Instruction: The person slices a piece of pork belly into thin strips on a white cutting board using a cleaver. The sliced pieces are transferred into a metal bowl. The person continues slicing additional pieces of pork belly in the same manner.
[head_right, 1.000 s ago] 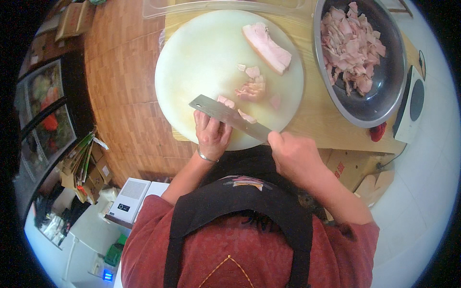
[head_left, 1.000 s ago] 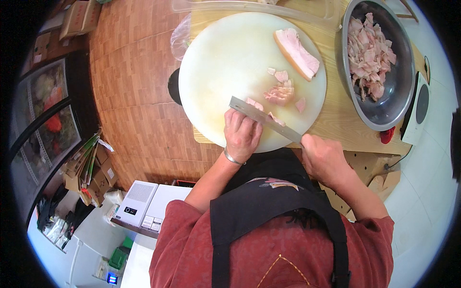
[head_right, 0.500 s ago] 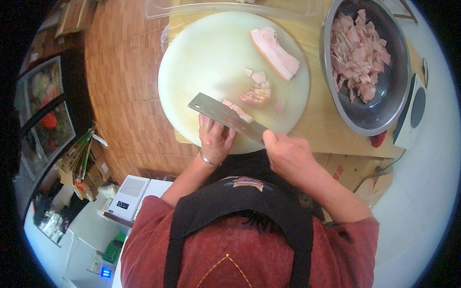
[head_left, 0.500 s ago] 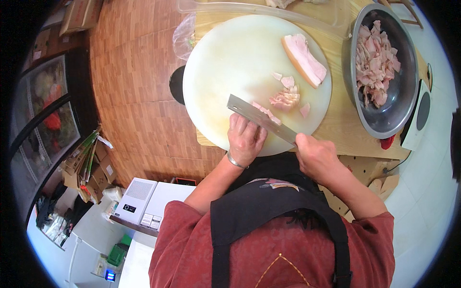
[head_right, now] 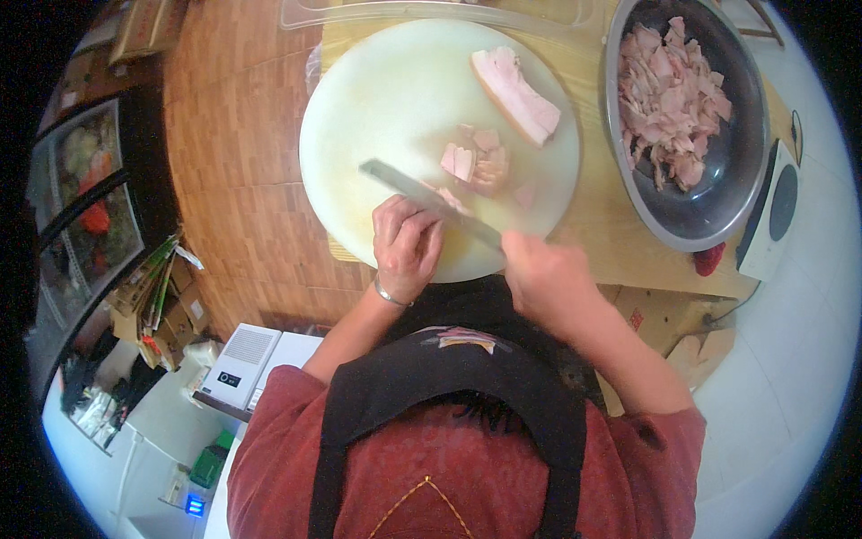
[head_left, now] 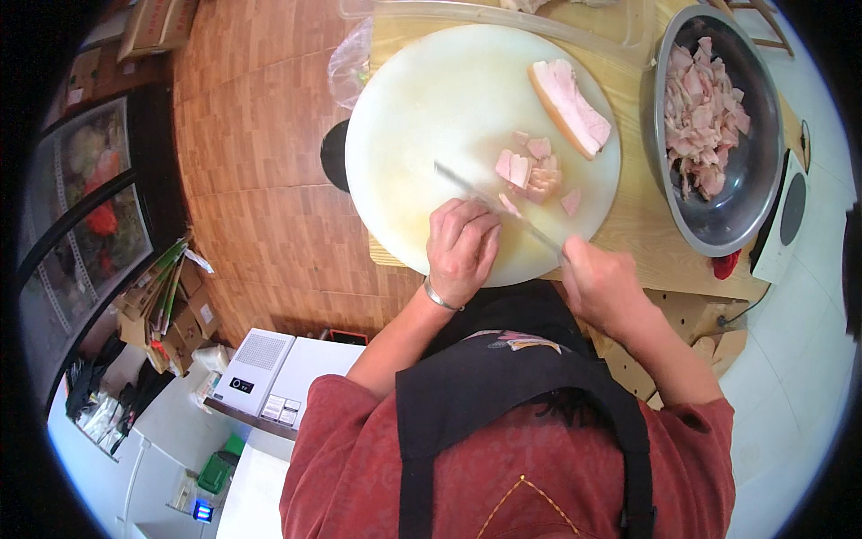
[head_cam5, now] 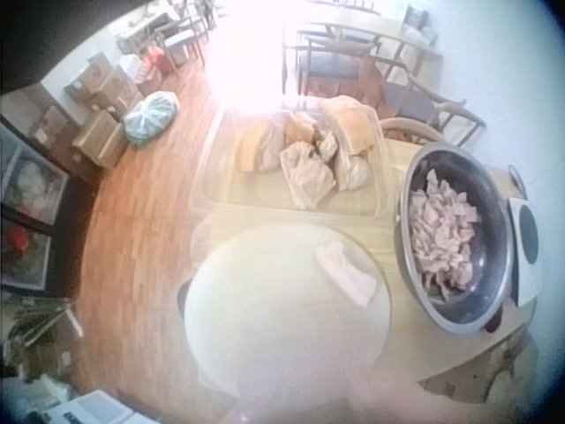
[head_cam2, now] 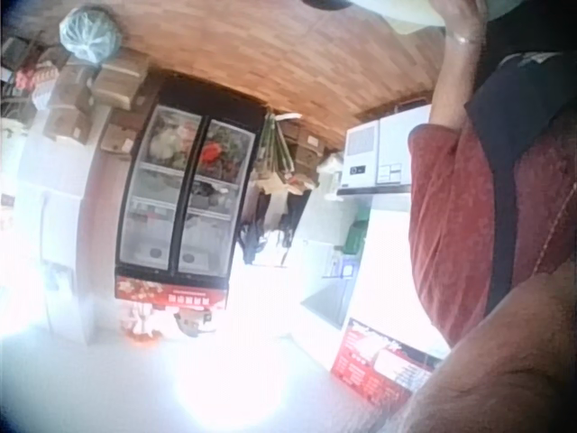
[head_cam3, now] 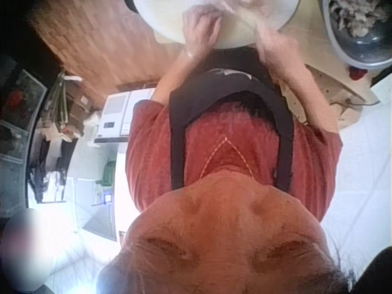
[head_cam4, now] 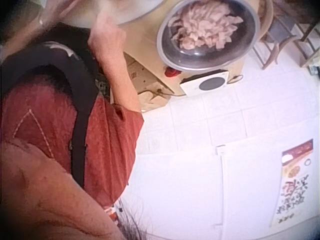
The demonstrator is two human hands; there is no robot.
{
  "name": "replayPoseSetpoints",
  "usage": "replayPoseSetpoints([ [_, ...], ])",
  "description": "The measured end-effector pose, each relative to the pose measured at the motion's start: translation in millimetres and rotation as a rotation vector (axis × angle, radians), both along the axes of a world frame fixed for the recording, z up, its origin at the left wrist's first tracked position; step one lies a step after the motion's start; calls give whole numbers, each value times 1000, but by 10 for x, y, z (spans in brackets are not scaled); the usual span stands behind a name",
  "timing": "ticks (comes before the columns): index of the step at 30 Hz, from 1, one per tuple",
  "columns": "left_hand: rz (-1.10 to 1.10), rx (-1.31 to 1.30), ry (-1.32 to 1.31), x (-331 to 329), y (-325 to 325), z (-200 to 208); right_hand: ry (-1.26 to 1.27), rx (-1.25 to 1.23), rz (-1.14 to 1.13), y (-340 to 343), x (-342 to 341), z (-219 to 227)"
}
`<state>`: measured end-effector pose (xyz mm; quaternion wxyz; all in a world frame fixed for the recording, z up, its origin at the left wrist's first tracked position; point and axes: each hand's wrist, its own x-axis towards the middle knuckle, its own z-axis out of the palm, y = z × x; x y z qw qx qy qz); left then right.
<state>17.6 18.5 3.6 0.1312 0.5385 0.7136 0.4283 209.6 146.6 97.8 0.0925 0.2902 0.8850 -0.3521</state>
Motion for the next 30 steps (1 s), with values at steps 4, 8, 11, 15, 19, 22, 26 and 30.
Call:
replayPoseSetpoints([
  [4,5,-42,47,12,-12,2,-65,29,51,-107,117,204],
  [8,-24,-35,46,-6,-28,-27,-87,25,33,-140,126,187],
  [11,-21,-62,29,-16,-20,-19,-89,16,41,-132,41,147],
  [15,-6,-50,18,-21,15,17,-96,16,57,-131,-23,81],
  [19,1,-47,-9,-13,-23,-26,-107,11,59,-141,-193,-85],
  [22,2,-43,-20,9,-36,-45,-78,36,36,-134,-494,-309],
  [26,-38,34,-38,-26,41,-2,39,-25,-83,-23,-601,-422],
  [30,-10,15,-15,-9,-15,67,-13,-1,-121,32,-264,-193],
])
